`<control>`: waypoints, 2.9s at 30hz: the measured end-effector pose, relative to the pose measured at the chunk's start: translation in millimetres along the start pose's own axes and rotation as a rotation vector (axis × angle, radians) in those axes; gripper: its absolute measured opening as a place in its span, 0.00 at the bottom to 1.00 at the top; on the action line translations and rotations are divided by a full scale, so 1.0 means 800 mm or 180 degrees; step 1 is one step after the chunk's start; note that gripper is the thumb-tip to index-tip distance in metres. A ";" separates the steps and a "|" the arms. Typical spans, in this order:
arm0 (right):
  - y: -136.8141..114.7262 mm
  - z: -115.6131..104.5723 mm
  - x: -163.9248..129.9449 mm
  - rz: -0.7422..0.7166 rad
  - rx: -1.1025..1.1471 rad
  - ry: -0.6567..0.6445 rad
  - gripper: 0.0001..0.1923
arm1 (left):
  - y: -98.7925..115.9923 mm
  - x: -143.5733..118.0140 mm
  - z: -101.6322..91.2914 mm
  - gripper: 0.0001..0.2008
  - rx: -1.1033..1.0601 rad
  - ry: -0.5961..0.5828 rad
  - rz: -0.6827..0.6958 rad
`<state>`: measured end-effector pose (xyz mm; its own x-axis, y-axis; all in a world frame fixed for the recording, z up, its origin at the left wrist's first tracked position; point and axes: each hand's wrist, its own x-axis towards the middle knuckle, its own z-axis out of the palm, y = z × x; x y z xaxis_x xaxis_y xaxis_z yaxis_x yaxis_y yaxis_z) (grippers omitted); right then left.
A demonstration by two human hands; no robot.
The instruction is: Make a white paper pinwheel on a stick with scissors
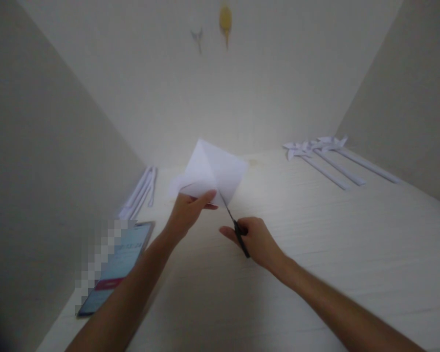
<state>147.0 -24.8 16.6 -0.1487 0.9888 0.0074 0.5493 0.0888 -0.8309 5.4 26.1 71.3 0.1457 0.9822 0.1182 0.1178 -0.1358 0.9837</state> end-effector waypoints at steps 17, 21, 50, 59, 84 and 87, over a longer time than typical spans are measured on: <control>-0.001 0.001 0.000 0.0048 0.0028 0.0049 0.26 | 0.000 -0.004 0.007 0.06 -0.0055 -0.0065 -0.0141; -0.003 0.001 0.000 0.0090 0.0061 0.0069 0.26 | 0.000 -0.004 0.007 0.06 -0.0087 -0.0069 -0.0182; -0.003 -0.001 0.000 0.0183 0.0012 0.0142 0.27 | 0.001 -0.004 0.008 0.06 -0.0199 -0.0206 -0.0212; -0.002 0.000 0.000 0.0114 -0.0007 0.0200 0.27 | 0.002 -0.006 0.007 0.06 -0.0254 -0.0147 -0.0228; 0.002 0.000 0.003 0.0091 -0.0011 -0.0184 0.26 | -0.003 0.005 0.000 0.08 -0.0381 0.0601 -0.0013; 0.006 0.000 0.005 0.0064 -0.0014 -0.0269 0.24 | 0.001 0.008 -0.004 0.10 -0.0662 0.0904 0.0040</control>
<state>148.9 -20.5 12.6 -0.2064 0.9768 -0.0563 0.5564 0.0698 -0.8280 3.1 32.6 73.0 -0.1368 0.9814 0.1348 -0.0893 -0.1477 0.9850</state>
